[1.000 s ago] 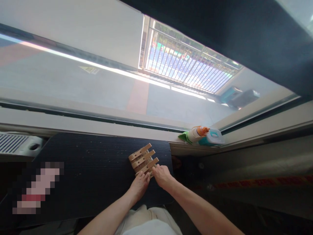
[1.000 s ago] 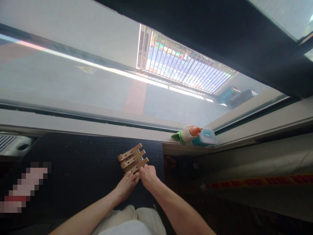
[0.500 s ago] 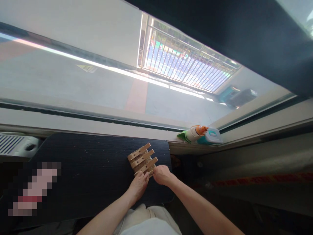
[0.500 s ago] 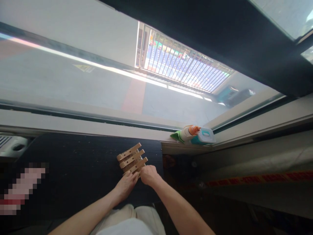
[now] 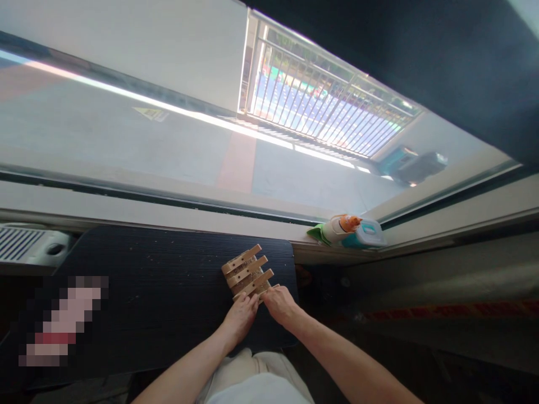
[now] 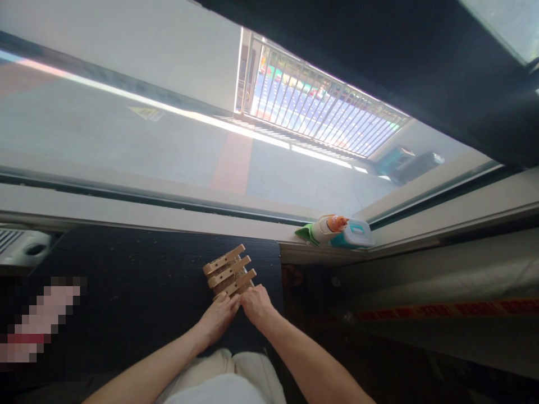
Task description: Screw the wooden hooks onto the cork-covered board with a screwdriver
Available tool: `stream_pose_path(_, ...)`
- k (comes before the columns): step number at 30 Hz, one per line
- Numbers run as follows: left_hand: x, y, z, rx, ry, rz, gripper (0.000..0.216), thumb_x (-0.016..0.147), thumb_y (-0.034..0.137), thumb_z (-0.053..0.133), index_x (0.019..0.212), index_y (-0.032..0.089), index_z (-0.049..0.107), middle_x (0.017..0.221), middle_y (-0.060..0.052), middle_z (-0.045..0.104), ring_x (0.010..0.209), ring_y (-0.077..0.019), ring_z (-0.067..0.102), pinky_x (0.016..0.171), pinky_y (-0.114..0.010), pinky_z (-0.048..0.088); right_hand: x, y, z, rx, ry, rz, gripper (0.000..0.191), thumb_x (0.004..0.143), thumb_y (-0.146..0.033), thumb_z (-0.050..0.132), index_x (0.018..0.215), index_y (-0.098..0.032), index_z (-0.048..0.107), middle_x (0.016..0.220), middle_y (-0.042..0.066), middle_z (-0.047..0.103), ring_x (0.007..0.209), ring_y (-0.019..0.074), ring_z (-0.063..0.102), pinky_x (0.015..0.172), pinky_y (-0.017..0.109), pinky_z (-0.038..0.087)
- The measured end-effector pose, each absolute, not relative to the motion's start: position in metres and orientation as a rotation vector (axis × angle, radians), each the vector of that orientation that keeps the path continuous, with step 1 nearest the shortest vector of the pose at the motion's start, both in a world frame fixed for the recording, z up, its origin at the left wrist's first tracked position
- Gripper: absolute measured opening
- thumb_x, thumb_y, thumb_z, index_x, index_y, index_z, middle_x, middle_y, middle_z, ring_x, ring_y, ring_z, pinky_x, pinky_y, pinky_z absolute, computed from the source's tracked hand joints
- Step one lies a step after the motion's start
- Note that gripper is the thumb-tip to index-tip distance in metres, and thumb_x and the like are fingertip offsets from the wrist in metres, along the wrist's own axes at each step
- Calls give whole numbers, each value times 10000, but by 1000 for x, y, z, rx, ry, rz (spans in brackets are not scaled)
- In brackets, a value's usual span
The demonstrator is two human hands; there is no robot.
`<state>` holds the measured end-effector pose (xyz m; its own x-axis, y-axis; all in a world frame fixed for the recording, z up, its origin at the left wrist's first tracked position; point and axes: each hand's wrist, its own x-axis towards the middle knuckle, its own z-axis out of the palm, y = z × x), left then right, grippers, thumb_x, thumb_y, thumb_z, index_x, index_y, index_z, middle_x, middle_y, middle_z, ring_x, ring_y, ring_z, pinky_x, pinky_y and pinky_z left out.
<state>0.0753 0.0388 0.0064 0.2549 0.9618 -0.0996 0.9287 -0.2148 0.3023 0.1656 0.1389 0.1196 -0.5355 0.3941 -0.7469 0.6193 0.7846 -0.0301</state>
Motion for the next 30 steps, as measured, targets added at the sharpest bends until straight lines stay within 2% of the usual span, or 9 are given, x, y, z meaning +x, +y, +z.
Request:
stream_pose_path(15, 72, 38, 9, 2237, 1736, 158, 362, 855, 322, 533, 1184, 172, 511, 1217, -78, 556, 1062, -206, 558, 929, -471, 443, 168, 138, 132, 741, 2244, -351, 295, 883, -315, 522, 1116, -137, 554, 1081, 79, 584, 927, 181, 584, 785, 385, 501)
stream_pose_path(23, 74, 38, 8, 2236, 1738, 164, 348, 856, 328, 530, 1165, 170, 521, 1173, -71, 576, 1036, -199, 568, 914, -462, 452, 167, 141, 120, 705, 2231, -347, 303, 883, -322, 520, 1128, -147, 550, 1114, 84, 572, 948, 186, 577, 798, 389, 496)
stream_pose_path(30, 74, 38, 5, 2226, 1736, 193, 366, 853, 344, 531, 1177, 173, 517, 1211, -77, 559, 1059, -206, 558, 931, -473, 438, 170, 141, 120, 764, 2248, -289, 286, 887, -324, 513, 1108, -148, 561, 1097, 80, 581, 934, 179, 581, 796, 385, 497)
